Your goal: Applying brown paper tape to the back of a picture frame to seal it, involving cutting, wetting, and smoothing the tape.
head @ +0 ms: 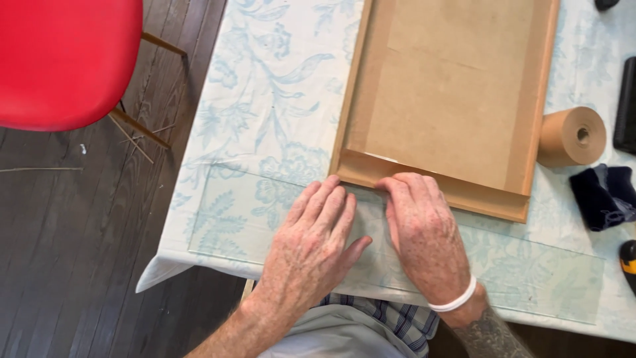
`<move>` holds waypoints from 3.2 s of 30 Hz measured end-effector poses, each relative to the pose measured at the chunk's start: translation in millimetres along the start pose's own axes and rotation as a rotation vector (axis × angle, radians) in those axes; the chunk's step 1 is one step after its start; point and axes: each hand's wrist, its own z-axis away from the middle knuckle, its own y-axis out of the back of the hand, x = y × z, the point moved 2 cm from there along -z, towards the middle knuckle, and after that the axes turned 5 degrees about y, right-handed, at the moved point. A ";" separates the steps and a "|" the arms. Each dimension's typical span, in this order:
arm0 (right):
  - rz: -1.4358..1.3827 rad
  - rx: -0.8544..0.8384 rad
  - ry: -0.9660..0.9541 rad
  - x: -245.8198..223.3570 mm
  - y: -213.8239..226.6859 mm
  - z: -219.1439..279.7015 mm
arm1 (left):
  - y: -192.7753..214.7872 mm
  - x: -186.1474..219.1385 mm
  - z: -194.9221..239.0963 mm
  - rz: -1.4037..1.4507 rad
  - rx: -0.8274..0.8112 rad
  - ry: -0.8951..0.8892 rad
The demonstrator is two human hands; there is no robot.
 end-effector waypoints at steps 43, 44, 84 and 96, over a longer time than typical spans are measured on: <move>-0.008 -0.111 -0.174 154.2 46.1 110.3 | 12.5 -17.4 -48.9 -0.380 -0.114 -0.002; -0.012 -0.109 -0.176 155.7 46.0 110.7 | 12.4 -16.8 -49.7 -0.383 -0.117 -0.006; -0.191 -0.208 0.072 25.3 -4.3 -41.0 | 12.8 -41.2 -44.9 -0.185 -0.044 -0.005; -0.143 -0.186 -0.006 72.1 6.9 13.3 | 8.6 -32.8 -51.2 -0.234 -0.177 -0.110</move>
